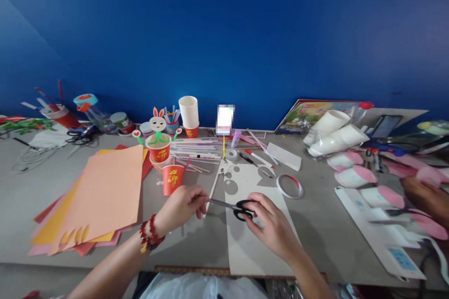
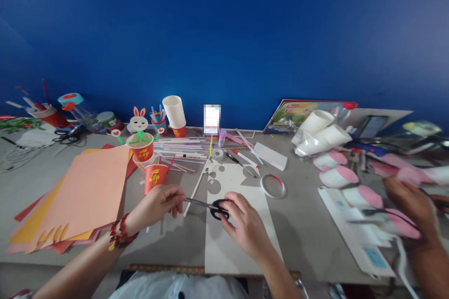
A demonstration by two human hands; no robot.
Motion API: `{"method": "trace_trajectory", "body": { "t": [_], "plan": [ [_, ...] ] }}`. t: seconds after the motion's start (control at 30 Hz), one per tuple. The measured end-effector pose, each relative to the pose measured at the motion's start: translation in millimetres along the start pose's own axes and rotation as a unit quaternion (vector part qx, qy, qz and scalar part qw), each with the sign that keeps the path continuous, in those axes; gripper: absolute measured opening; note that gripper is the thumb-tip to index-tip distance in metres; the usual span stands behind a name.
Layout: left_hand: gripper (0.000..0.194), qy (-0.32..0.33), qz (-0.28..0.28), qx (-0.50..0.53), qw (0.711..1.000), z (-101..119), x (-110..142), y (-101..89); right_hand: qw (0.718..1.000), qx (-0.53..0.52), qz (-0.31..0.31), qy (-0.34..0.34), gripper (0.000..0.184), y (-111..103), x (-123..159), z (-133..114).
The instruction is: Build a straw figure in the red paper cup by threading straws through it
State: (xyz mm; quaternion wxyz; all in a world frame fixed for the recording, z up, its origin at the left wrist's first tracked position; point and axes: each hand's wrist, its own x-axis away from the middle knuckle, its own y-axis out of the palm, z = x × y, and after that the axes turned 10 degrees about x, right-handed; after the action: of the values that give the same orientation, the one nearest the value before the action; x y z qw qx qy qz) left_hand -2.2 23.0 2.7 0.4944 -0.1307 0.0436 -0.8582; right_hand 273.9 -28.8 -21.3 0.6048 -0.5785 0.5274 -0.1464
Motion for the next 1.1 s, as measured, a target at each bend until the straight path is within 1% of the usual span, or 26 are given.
{"method": "trace_trajectory", "body": {
  "t": [0.07,0.1,0.17,0.2,0.27,0.4,0.43,0.5,0.53,0.6,0.67,0.77,0.87,0.93,1.03,1.1],
  "plan": [
    [0.026,0.02,0.03,-0.008,0.999,0.9,0.5,-10.0,1.0,0.002,0.005,0.004,0.015,-3.0,0.7,4.2],
    [0.027,0.032,0.061,-0.011,0.998,1.3,0.9,-15.9,1.0,0.006,0.013,0.012,0.015,-4.7,1.5,7.6],
    [0.026,0.049,0.143,-0.017,0.988,2.3,2.1,-26.3,0.998,0.012,0.039,0.04,0.013,-7.8,3.4,15.1],
    [0.025,0.052,0.162,-0.026,0.985,3.0,2.8,-29.5,0.997,0.013,0.053,0.053,0.013,-8.8,4.2,18.1],
    [0.027,0.054,0.158,-0.063,0.984,4.0,3.3,-30.4,0.995,0.006,0.074,0.071,0.013,-8.7,5.0,20.7],
    [0.041,0.074,0.143,-0.137,0.977,2.3,-1.8,-19.0,0.993,-0.029,0.082,0.078,0.015,-1.9,2.6,12.5],
    [0.041,0.082,0.145,-0.155,0.974,1.4,-4.4,-16.6,0.993,-0.037,0.081,0.08,0.015,0.1,1.7,9.6],
    [0.031,0.115,0.152,-0.177,0.966,0.2,-9.9,-14.0,0.992,-0.047,0.08,0.084,0.015,3.3,0.2,5.2],
    [0.024,0.14,0.156,-0.176,0.962,0.2,-12.4,-13.3,0.992,-0.047,0.082,0.086,0.015,4.4,-0.3,3.8],
    [0.029,0.186,0.155,-0.154,0.958,2.4,-16.2,-11.8,0.992,-0.046,0.084,0.085,0.014,5.8,-0.5,2.6],
    [0.028,0.203,0.141,-0.119,0.962,6.6,-18.3,-8.8,0.992,-0.048,0.083,0.081,0.015,6.7,-0.2,2.3],
    [0.026,0.177,0.119,-0.092,0.973,12.7,-19.7,-1.7,0.994,-0.042,0.077,0.071,0.017,8.4,1.3,2.1],
    [0.021,0.161,0.123,-0.122,0.972,13.4,-20.6,4.4,0.995,-0.024,0.067,0.068,0.018,10.8,3.7,2.2],
    [0.023,0.147,0.125,-0.127,0.973,11.6,-20.2,6.6,0.996,-0.015,0.063,0.067,0.017,12.6,5.4,2.6],
    [0.027,0.114,0.115,-0.098,0.982,9.0,-18.2,7.7,0.996,0.006,0.067,0.067,0.016,15.3,6.9,3.3],
    [0.027,0.103,0.107,-0.083,0.985,8.4,-17.5,7.0,0.994,0.027,0.075,0.068,0.015,16.5,6.8,3.9]
  ]
}}
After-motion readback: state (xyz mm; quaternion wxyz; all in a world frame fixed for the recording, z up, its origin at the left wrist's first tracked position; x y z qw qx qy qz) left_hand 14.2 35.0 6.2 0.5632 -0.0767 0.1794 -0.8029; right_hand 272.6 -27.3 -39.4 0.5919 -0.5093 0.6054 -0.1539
